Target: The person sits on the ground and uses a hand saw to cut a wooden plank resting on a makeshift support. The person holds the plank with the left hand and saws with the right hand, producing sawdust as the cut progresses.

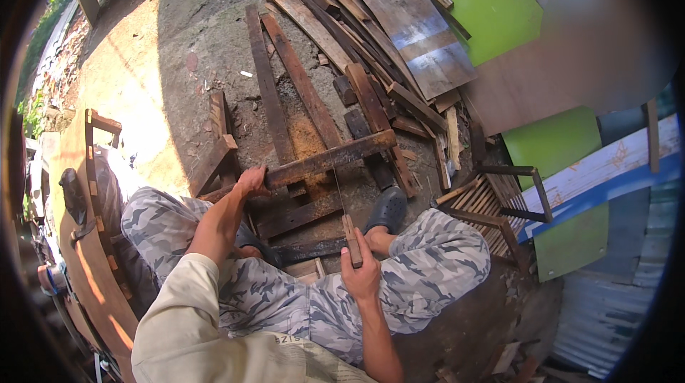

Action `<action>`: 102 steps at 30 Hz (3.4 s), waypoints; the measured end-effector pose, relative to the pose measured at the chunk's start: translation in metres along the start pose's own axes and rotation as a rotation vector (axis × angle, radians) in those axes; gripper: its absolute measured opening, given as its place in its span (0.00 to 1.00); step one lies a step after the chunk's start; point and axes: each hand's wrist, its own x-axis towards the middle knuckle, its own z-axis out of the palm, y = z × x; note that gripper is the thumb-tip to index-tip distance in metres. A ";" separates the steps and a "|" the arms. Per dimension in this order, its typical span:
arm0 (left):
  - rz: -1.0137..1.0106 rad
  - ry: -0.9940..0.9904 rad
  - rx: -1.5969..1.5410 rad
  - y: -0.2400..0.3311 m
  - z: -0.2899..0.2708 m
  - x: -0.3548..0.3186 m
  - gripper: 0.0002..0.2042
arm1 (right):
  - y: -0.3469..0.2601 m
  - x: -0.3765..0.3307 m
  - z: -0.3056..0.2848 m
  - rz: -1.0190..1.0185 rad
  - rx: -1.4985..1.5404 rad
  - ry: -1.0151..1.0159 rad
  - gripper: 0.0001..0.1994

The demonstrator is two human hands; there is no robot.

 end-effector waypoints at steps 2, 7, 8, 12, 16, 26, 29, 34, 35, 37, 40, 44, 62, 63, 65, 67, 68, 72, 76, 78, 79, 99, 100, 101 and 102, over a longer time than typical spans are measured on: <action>0.055 0.085 0.081 0.010 0.003 -0.009 0.41 | 0.000 -0.001 0.000 -0.015 -0.007 0.005 0.25; 0.157 0.258 0.139 0.013 0.009 -0.025 0.40 | -0.006 -0.002 0.002 -0.019 0.007 -0.027 0.24; 0.162 0.253 0.135 0.011 0.006 -0.026 0.40 | -0.010 -0.001 0.002 0.002 0.028 -0.042 0.24; 0.156 0.206 0.138 0.006 -0.005 -0.027 0.40 | -0.016 0.000 0.006 0.010 0.043 -0.088 0.24; 0.149 0.161 0.186 0.013 -0.020 -0.024 0.40 | -0.014 0.001 0.010 0.003 0.023 -0.102 0.24; 0.048 0.185 0.301 -0.011 0.005 -0.008 0.41 | -0.014 0.001 0.014 0.026 0.012 -0.117 0.23; 0.094 0.143 0.238 0.006 0.008 -0.005 0.41 | -0.010 0.002 0.015 0.014 0.010 -0.092 0.23; 0.000 0.076 0.184 0.039 -0.012 0.005 0.38 | -0.008 0.002 0.013 -0.025 -0.025 -0.089 0.25; -0.032 0.065 0.195 0.038 -0.010 0.009 0.37 | -0.011 0.002 0.013 -0.004 -0.019 -0.106 0.25; -0.088 0.042 0.215 0.038 -0.005 0.018 0.35 | -0.012 0.002 0.013 0.023 -0.018 -0.121 0.25; -0.161 0.035 0.222 0.042 0.001 0.028 0.32 | -0.008 0.001 0.013 0.027 -0.020 -0.118 0.25; -0.218 0.124 0.182 0.043 0.011 0.031 0.30 | -0.005 0.002 0.016 0.024 0.013 -0.124 0.25; -0.181 -0.050 0.050 0.082 -0.008 -0.005 0.40 | 0.004 -0.004 -0.004 0.088 0.006 -0.211 0.25; -0.187 -0.074 0.052 0.085 -0.003 -0.004 0.39 | 0.008 -0.004 -0.004 0.087 0.006 -0.216 0.25; -0.220 -0.100 0.073 0.076 -0.005 0.000 0.36 | 0.012 -0.003 0.003 -0.015 0.016 -0.187 0.25; -0.202 -0.084 0.146 0.077 -0.005 0.006 0.34 | 0.011 -0.002 0.005 -0.008 0.010 -0.191 0.24; -0.189 -0.085 0.175 0.081 -0.001 0.006 0.34 | 0.005 0.000 0.002 0.046 0.002 -0.215 0.24; -0.185 -0.030 0.241 0.066 0.013 0.016 0.32 | -0.013 0.004 0.001 0.179 0.016 -0.273 0.23; -0.143 -0.035 0.304 0.086 0.008 0.023 0.32 | -0.011 0.007 0.002 0.131 0.011 -0.211 0.23; -0.173 -0.005 0.261 0.078 -0.002 0.027 0.41 | -0.009 0.011 0.013 0.076 0.002 -0.203 0.24; -0.173 0.059 0.246 0.089 -0.008 0.022 0.45 | -0.001 0.016 0.014 0.059 -0.017 -0.193 0.25; -0.357 -0.247 -0.147 0.078 -0.010 0.027 0.70 | 0.115 0.112 0.163 -0.045 0.122 -0.082 0.25; -0.353 -0.237 -0.161 0.079 -0.011 0.028 0.71 | 0.117 0.115 0.159 0.076 0.181 -0.137 0.25; -0.348 -0.228 -0.176 0.079 -0.013 0.031 0.71 | 0.120 0.116 0.156 0.199 0.239 -0.191 0.25; -0.343 -0.220 -0.191 0.081 -0.013 0.031 0.72 | 0.122 0.118 0.154 0.289 0.242 -0.243 0.26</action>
